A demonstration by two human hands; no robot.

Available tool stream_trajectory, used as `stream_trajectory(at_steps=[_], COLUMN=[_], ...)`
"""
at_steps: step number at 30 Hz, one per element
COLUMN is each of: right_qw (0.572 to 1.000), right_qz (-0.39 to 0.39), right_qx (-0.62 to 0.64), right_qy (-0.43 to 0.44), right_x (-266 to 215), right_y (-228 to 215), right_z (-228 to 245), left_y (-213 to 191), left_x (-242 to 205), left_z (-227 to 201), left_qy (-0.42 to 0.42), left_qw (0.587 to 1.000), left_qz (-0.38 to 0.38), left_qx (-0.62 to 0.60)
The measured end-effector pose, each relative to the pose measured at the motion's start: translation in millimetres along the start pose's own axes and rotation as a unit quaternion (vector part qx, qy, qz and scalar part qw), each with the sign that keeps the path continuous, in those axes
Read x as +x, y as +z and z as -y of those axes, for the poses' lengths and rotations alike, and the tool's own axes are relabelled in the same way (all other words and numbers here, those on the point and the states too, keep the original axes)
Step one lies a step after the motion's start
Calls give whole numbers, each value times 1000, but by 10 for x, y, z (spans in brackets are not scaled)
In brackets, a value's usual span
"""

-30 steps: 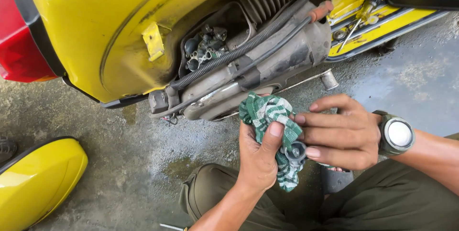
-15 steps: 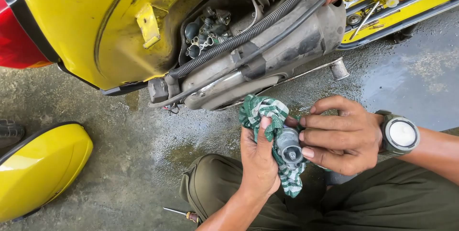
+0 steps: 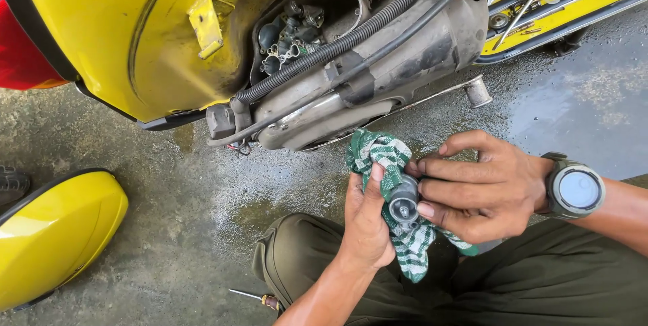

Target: Cleaning and inspecting a carburetor before mounting it back onto a motorcycle engine.

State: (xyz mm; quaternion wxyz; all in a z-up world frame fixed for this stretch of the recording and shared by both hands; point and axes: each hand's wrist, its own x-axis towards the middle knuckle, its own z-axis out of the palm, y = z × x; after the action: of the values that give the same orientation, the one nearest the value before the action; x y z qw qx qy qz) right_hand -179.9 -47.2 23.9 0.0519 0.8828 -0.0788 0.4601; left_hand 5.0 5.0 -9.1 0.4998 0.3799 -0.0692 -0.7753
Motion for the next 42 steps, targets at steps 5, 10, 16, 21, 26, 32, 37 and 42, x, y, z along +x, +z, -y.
stream_trajectory(at_steps=[5, 10, 16, 21, 26, 32, 37, 42], right_qw=[994, 974, 898, 866, 824, 596, 700, 592], right_qz=[54, -63, -80, 72, 146, 348, 213, 295], right_qx=[52, 8, -42, -50, 110, 344, 292, 229], right_qy=[75, 216, 430, 492, 535, 636, 616, 714], right_x=[-110, -396, -277, 158, -4, -162, -292, -155], right_y=[-34, -139, -526, -573, -281, -5, 130, 76], right_z=[91, -52, -53, -1, -18, 39, 187, 213], left_y=[-80, -31, -38, -21, 50, 10, 31, 4], left_x=[56, 36, 95, 129, 111, 138, 135, 134], left_z=[28, -62, -39, -28, -55, -59, -75, -86], left_qy=[89, 41, 53, 59, 95, 122, 152, 110], left_qw=[994, 996, 995, 996, 992, 989, 983, 991], left_qz=[66, 69, 52, 38, 63, 83, 93, 65], left_qx=[20, 29, 59, 57, 47, 27, 48, 36])
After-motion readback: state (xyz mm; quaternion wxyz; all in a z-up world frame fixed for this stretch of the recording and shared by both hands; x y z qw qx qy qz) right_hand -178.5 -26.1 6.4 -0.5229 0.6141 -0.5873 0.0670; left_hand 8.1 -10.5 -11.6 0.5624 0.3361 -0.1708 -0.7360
